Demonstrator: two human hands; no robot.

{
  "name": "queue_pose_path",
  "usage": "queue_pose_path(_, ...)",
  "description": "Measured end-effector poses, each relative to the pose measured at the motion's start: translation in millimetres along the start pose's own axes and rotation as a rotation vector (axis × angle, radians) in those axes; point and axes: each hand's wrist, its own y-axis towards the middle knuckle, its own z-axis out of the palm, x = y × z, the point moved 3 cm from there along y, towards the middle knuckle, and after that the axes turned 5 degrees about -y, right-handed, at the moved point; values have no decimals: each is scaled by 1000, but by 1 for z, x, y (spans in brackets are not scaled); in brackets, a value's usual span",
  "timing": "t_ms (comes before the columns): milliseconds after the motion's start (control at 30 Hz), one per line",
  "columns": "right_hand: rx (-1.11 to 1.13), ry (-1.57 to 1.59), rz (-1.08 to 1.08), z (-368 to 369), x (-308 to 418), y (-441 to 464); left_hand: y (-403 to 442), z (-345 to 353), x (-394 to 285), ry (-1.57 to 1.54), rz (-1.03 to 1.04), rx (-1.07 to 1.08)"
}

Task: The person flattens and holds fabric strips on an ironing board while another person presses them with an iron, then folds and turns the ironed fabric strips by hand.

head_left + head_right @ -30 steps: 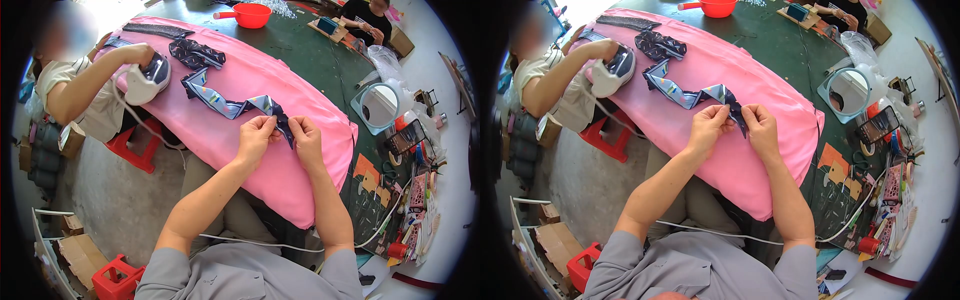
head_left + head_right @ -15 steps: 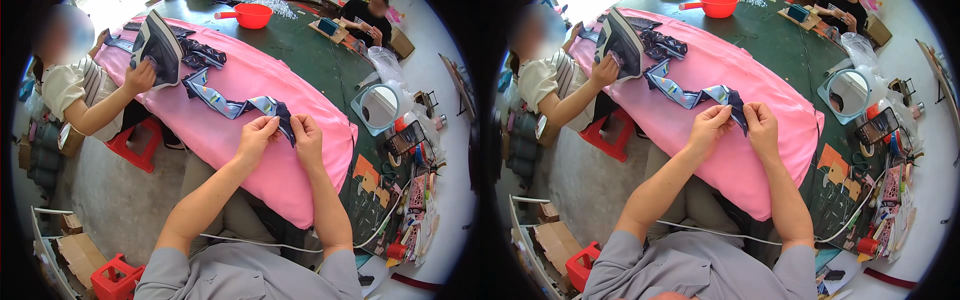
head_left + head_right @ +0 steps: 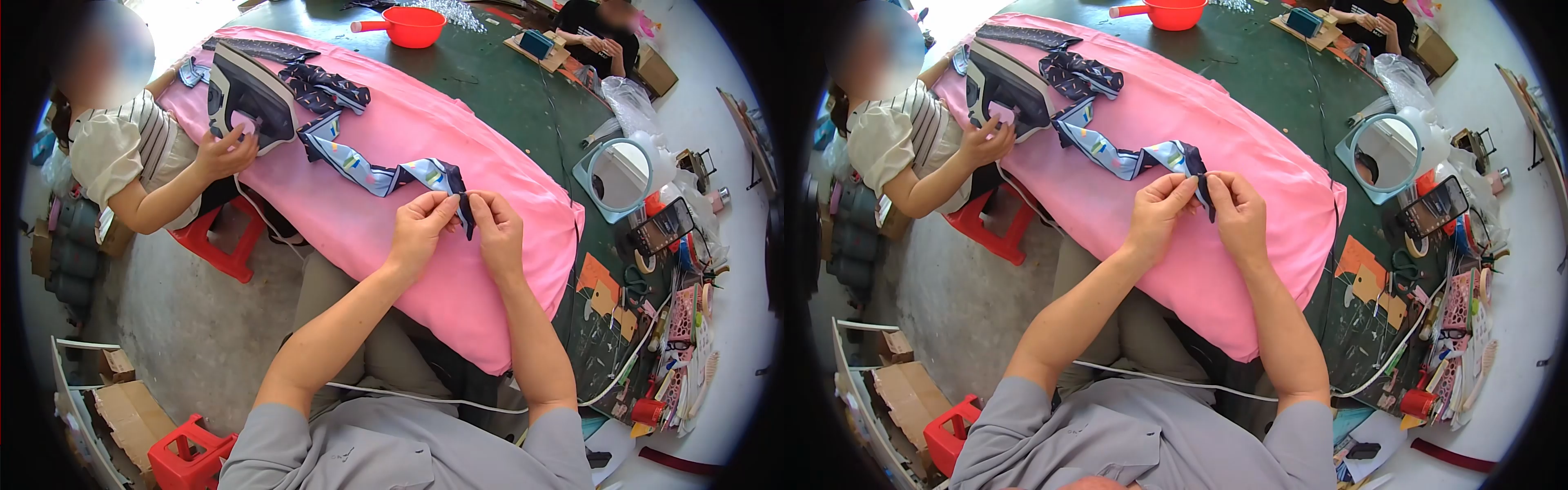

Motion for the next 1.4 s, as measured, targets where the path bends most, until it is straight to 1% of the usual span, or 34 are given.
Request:
queue_pose_path(133, 6, -52, -27, -2, -5, 0, -5, 6, 0, 164, 30, 7)
queue_pose_path(167, 8, -51, -26, -2, -6, 0, -6, 7, -2, 165, 30, 5)
queue_pose_path(300, -38, 138, 12, -4, -9, 3, -1, 12, -5, -278, -206, -104)
queue_pose_path(333, -36, 138, 10, -5, -8, 3, 2, 11, -6, -279, -204, -105)
queue_pose_path(467, 3, 78, 47, -6, -3, 0, 17, -4, -6, -519, -243, -104)
queue_pose_path(500, 7, 77, 46, -6, -3, 1, 17, -6, -6, -521, -239, -105)
queue_pose_path(633, -166, -72, -5, -14, -6, 6, 15, -15, -9, -294, 17, -206)
queue_pose_path(667, -166, -72, -5, -14, -8, 7, 14, -15, -8, -295, 17, -206)
queue_pose_path(800, -250, -184, -12, -16, -16, 8, 8, -15, -4, -50, 36, -253)
queue_pose_path(967, -287, -253, -79, -18, -15, 8, 8, -6, -7, -28, 31, -212)
queue_pose_path(1033, -274, -223, -10, -23, -12, 7, 9, -2, -7, -51, 16, -198)
queue_pose_path(1067, -265, -211, -14, -27, -11, 7, 9, -1, -6, -43, 27, -205)
queue_pose_path(1133, -259, -264, 84, -37, -15, 7, 11, 0, -3, -38, -59, -182)
queue_pose_path(1200, -266, -278, 93, -42, -17, 9, 9, 2, -13, 159, -91, -133)
queue_pose_path(1233, -268, -303, 55, -43, -18, 11, 10, -1, -18, 175, -72, -151)
queue_pose_path(1300, -271, -332, 27, -44, -19, 12, 12, -3, -25, 458, -41, -89)
queue_pose_path(1333, -276, -371, 2, -44, -19, 14, 13, -7, -28, 469, -27, -103)
queue_pose_path(1400, -279, -395, -33, -43, -20, 15, 15, -16, -35, 708, 200, -109)
